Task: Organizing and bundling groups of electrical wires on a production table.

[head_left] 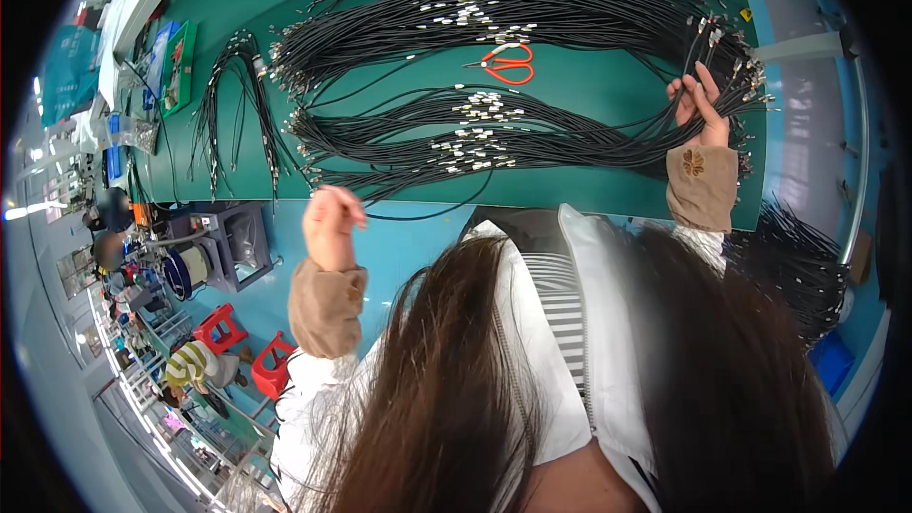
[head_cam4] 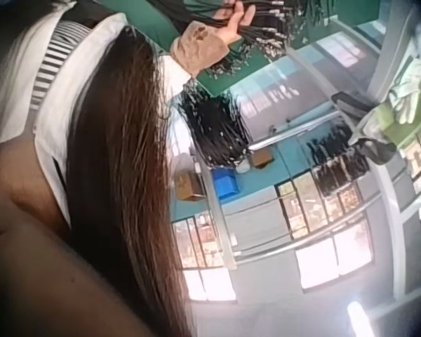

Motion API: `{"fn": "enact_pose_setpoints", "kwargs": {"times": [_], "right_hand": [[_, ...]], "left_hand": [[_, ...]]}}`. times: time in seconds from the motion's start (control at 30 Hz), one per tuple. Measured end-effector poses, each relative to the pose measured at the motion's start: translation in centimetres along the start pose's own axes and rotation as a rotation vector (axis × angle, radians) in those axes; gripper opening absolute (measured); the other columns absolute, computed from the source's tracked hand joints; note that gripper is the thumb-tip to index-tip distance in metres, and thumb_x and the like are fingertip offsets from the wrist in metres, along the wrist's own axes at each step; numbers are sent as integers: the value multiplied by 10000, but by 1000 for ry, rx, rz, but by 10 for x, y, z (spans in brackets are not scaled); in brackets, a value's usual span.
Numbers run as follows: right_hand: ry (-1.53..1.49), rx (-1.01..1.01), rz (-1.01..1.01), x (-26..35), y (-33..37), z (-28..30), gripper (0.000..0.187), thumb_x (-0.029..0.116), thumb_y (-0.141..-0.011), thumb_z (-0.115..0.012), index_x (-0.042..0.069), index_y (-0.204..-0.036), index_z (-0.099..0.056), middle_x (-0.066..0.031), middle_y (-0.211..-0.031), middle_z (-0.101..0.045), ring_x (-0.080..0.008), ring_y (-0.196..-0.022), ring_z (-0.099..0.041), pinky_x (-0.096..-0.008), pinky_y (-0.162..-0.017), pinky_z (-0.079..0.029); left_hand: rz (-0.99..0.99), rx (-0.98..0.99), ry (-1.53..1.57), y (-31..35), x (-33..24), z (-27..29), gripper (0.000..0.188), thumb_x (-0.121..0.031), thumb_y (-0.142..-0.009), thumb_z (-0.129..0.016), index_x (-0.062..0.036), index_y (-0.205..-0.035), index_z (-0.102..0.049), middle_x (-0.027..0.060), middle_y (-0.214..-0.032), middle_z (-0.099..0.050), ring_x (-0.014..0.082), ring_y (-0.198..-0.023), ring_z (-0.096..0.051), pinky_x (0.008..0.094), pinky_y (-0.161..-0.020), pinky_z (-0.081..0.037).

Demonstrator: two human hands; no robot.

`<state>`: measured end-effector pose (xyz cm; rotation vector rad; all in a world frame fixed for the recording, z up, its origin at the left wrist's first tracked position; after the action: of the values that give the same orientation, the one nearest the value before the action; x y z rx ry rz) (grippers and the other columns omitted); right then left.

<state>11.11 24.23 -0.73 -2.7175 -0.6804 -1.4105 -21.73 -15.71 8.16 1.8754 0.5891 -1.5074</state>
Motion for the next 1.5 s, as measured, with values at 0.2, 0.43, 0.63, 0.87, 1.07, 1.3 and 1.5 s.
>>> {"fn": "enact_pose_setpoints", "kwargs": {"times": [0.2, 0.43, 0.63, 0.87, 1.07, 1.3, 1.5], "right_hand": [[23, -45, 12, 0, -2, 4, 357, 42, -886, -506, -33, -1231, -456, -147, -985, -604, -259, -927, -582, -394, -871, -489], [-17, -83, 24, -1, -1, 14, 357, 28, -879, -514, -45, -1224, -458, -158, -971, -605, -260, -901, -587, -392, -854, -499], [-9, -83, 12, -4, -7, 16, 357, 46, -885, -517, -40, -1226, -457, -140, -967, -600, -248, -917, -578, -381, -857, -494], [31, -46, -9, -6, -13, 18, 391, 62, -893, -512, -20, -1265, -424, -122, -981, -581, -239, -935, -552, -367, -875, -468], [-3, 14, -1, -3, -7, 9, 368, 65, -890, -520, -49, -1233, -450, -144, -965, -597, -256, -901, -573, -399, -829, -486], [233, -114, 12, 7, 6, -2, 362, 32, -835, -559, -88, -1169, -492, -172, -887, -604, -257, -753, -597, -370, -732, -506], [-38, -20, -15, 9, 16, -24, 318, 33, -880, -516, -84, -1173, -479, -180, -900, -614, -295, -843, -606, -395, -799, -512]], "left_hand": [[-210, -613, -143, -4, -48, 94, 298, -287, -961, -400, -76, -782, -510, -9, -532, -418, 67, -432, -334, 205, -389, -244], [-327, -1127, -279, 4, -79, 222, 357, -324, -960, -345, -51, -838, -540, -27, -496, -384, 68, -400, -290, 219, -352, -225], [-188, -1121, -53, -18, -84, 328, 353, -322, -940, -349, -33, -985, -546, -4, -514, -381, 107, -412, -302, 265, -364, -270], [115, -843, -39, -116, -30, 370, 353, -69, -864, -536, -106, -1201, -438, 113, -1049, -596, 170, -734, -536, 313, -677, -512], [67, -727, 123, -189, -5, 347, 515, 39, -816, -576, -76, -1265, -352, 158, -1123, -537, 254, -953, -560, 380, -808, -506], [39, -568, -108, -217, -18, 153, 346, -96, -839, -610, -46, -1169, -516, 107, -1117, -566, 258, -991, -570, 352, -802, -518], [67, 456, -192, -171, 53, -139, 260, -150, -894, -534, 4, -1101, -562, 111, -1070, -600, 186, -932, -592, 303, -829, -476]]}}
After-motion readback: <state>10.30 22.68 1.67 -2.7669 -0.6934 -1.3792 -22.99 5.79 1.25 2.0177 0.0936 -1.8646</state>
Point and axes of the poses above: each hand's wrist, its own y-axis away from the middle knuckle, its own z-axis out of the back of the hand, x = y × z, the point moved 5 cm from there along -y, towards the middle knuckle
